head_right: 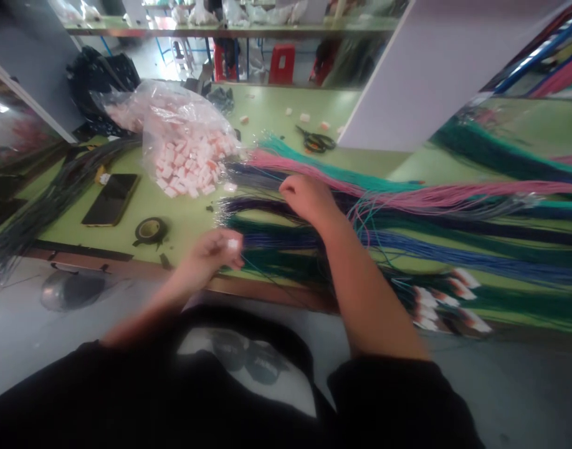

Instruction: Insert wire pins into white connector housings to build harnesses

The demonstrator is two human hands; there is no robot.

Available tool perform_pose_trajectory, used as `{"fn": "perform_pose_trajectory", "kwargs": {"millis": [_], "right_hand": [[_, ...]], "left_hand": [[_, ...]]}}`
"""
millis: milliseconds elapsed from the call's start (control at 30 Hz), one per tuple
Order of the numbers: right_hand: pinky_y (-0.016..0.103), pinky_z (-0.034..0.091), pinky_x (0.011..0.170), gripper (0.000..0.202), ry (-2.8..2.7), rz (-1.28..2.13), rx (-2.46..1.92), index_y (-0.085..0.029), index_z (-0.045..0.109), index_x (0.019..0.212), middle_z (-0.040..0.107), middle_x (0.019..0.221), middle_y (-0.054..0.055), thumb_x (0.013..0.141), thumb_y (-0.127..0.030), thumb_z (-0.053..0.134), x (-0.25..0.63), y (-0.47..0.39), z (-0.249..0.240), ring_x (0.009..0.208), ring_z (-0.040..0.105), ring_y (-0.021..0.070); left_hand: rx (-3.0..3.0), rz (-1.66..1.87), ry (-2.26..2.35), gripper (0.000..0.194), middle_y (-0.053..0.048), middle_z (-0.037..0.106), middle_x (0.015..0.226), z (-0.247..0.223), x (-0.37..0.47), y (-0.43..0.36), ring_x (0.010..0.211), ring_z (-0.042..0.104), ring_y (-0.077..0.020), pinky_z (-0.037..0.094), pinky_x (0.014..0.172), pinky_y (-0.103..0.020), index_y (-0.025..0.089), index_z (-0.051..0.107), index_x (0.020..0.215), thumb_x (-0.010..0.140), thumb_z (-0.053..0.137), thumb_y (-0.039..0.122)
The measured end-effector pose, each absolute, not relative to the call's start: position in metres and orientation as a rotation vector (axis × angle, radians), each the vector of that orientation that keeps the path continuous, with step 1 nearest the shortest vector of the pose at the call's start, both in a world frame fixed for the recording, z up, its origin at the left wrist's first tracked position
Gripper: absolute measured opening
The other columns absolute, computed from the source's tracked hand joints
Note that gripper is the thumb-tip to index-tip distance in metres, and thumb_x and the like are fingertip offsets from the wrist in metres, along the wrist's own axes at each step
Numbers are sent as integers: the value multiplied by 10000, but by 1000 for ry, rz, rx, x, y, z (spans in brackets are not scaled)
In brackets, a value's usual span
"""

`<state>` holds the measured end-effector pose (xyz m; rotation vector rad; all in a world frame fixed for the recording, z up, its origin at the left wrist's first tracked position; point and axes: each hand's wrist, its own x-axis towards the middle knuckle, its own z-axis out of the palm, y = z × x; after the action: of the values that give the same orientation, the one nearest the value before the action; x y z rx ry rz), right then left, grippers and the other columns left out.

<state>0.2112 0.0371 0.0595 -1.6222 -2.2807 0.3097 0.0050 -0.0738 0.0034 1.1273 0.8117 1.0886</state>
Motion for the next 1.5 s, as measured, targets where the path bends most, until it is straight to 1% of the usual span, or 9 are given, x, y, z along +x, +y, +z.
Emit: {"fn": "perform_pose_trajectory", "kwargs": {"millis": [100, 233, 500, 733, 867, 1000, 1200, 1300, 1500], "right_hand": [[313, 406, 707, 292, -2357, -56, -1857, -178, 730, 945, 707, 994, 105, 810, -183, 470, 208, 68, 43, 906, 610, 244], [314, 396, 701, 316, -2487, -212, -1872, -161, 709, 1007, 682, 1062, 137, 820, -177, 454, 198, 85, 23, 931, 600, 250], [313, 376, 673, 335, -2127, -175, -1987, -144, 693, 958, 698, 956, 139, 810, -149, 393, 218, 82, 37, 864, 603, 255], [316, 406, 691, 288, -2413, -123, -1961, -170, 697, 918, 678, 1040, 133, 804, -170, 433, 209, 76, 26, 931, 606, 258], [338, 436, 707, 256, -2061, -21, -2000, -157, 668, 912, 684, 957, 140, 778, -155, 450, 221, 83, 28, 875, 606, 259], [349, 455, 733, 270, -1630, 96, -1870, -155, 631, 979, 670, 904, 107, 780, -171, 448, 226, 82, 34, 822, 601, 227], [288, 446, 664, 223, -2073, 853, -1106, -185, 668, 880, 661, 752, 14, 719, -316, 587, 183, 38, 45, 677, 576, 148], [269, 438, 645, 215, -2113, 1101, -947, -186, 670, 795, 665, 720, 4, 705, -373, 615, 170, 25, 49, 659, 577, 136], [245, 384, 597, 132, -2172, 844, -1193, -185, 671, 678, 639, 635, -14, 677, -296, 600, 179, 24, 57, 592, 526, 112]], "left_hand": [[1318, 1011, 819, 172, 16, 623, 705, 16, 4, -79, 624, 632, -91, 521, 605, -212, 153, 605, 916, 747, 631, 170], [1498, 895, 842, 156, 2, 626, 751, 29, -1, -76, 625, 610, -80, 507, 620, -212, 156, 613, 919, 766, 582, 152], [1384, 713, 875, 137, 35, 580, 635, 42, -12, -30, 584, 617, -91, 507, 579, -216, 139, 561, 906, 779, 569, 88], [1178, 631, 834, 186, 44, 598, 627, 21, -6, -3, 557, 628, -82, 517, 559, -203, 129, 553, 899, 752, 663, 98], [1083, 637, 802, 270, 41, 605, 621, 11, -9, 1, 552, 631, -81, 514, 545, -190, 120, 565, 891, 697, 751, 138], [987, 688, 808, 226, 26, 618, 638, 11, -9, 1, 553, 639, -90, 523, 546, -197, 111, 563, 890, 721, 707, 74], [830, 727, 773, 224, 14, 640, 675, 12, -9, 3, 603, 663, -107, 551, 636, -231, 119, 545, 934, 760, 591, -14], [776, 721, 731, 243, 13, 652, 685, 10, -11, 5, 633, 671, -110, 556, 684, -239, 129, 542, 941, 759, 576, -28], [720, 713, 659, 230, 11, 659, 697, 7, -14, 6, 656, 673, -110, 554, 699, -241, 142, 575, 928, 768, 598, -21]]}}
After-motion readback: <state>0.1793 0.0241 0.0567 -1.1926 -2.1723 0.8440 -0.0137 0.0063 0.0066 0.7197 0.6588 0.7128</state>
